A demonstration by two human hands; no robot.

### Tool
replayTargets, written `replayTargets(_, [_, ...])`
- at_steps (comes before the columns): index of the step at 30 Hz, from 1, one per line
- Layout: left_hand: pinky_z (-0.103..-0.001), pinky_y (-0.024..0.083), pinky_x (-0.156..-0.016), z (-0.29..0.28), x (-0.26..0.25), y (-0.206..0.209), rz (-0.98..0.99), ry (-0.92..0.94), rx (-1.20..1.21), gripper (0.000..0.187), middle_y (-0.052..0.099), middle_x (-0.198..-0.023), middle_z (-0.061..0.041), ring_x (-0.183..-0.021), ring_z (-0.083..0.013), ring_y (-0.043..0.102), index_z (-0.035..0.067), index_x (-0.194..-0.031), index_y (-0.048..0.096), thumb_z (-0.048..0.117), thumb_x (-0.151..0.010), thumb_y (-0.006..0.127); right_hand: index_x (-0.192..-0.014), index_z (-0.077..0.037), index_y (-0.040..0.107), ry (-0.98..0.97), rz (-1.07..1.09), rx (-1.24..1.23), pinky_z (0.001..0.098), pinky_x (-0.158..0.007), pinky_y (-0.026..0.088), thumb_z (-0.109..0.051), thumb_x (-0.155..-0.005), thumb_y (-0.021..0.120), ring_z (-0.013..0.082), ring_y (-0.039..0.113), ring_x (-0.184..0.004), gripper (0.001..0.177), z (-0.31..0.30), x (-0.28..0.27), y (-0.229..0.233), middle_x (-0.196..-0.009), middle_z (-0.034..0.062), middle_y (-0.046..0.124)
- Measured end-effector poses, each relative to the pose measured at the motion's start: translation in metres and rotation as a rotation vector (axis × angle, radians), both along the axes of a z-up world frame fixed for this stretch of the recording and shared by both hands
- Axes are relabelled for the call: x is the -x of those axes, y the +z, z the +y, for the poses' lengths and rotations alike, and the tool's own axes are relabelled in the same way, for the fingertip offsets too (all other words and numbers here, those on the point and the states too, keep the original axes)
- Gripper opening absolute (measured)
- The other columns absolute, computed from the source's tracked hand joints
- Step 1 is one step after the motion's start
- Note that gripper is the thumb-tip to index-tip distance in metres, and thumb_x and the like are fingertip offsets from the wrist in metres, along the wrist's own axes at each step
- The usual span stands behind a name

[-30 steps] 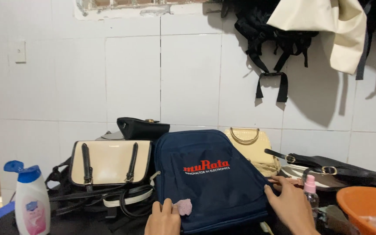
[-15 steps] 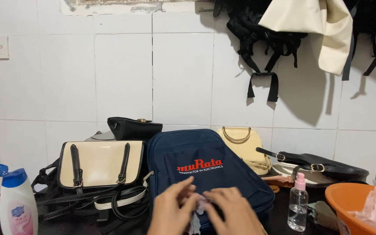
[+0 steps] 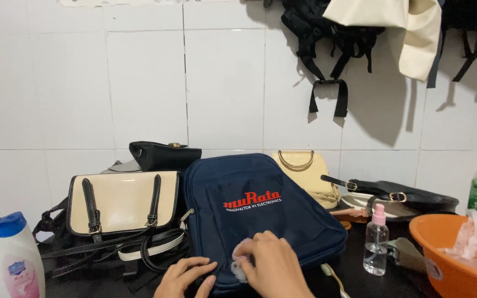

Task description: Wiping the front and sides of a blue backpack with a pink cloth to clean it.

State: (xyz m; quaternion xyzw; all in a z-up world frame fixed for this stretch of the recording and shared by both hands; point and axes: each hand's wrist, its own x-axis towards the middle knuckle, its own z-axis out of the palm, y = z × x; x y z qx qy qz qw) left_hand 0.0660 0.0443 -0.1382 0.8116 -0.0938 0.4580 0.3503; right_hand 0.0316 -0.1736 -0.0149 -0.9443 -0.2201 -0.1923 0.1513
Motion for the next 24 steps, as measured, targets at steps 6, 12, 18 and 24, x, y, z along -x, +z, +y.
replayTargets(6, [-0.024,0.054,-0.089,0.009,0.003,0.002,0.016,-0.053,-0.04,0.026,0.081,-0.11,0.022,-0.092,-0.0018,0.078,0.042,-0.1,0.091,0.042,-0.075,0.082,-0.088,-0.039,0.078,-0.184,-0.081,0.078,0.0455,-0.082,0.05,-0.033,-0.081,0.073,0.0239,0.071,-0.091,0.011,-0.044,-0.021,0.0,-0.084,-0.0094,0.076])
replayTargets(12, [-0.018,0.054,-0.097,-0.013,0.051,0.052,0.481,0.066,0.055,0.025,0.076,-0.117,0.036,-0.115,0.0098,0.069,0.052,-0.103,0.089,0.049,-0.081,0.077,-0.086,-0.039,0.082,-0.449,-0.113,0.034,0.0426,-0.085,0.054,-0.02,-0.074,0.068,0.0261,0.073,-0.098,0.026,-0.121,-0.064,0.005,-0.091,-0.0051,0.08])
replayTargets(18, [-0.012,0.061,-0.081,-0.006,0.036,0.033,0.34,-0.003,0.102,0.023,0.082,-0.109,0.031,-0.083,0.0064,0.08,0.046,-0.095,0.093,0.043,-0.074,0.084,-0.095,-0.009,0.062,-0.52,-0.286,0.014,0.0542,-0.07,0.053,-0.011,-0.083,0.066,0.046,0.07,-0.082,0.013,-0.148,-0.104,-0.033,-0.094,0.0161,0.07])
replayTargets(24, [-0.011,0.056,-0.078,-0.015,0.062,0.06,0.547,-0.012,0.178,0.025,0.08,-0.114,0.033,-0.082,0.0065,0.076,0.045,-0.101,0.093,0.04,-0.079,0.085,-0.087,-0.009,0.078,-0.526,0.008,-0.162,0.0504,-0.085,0.057,-0.02,-0.09,0.064,0.0394,0.074,-0.095,0.019,-0.098,-0.031,0.004,-0.094,0.0158,0.077])
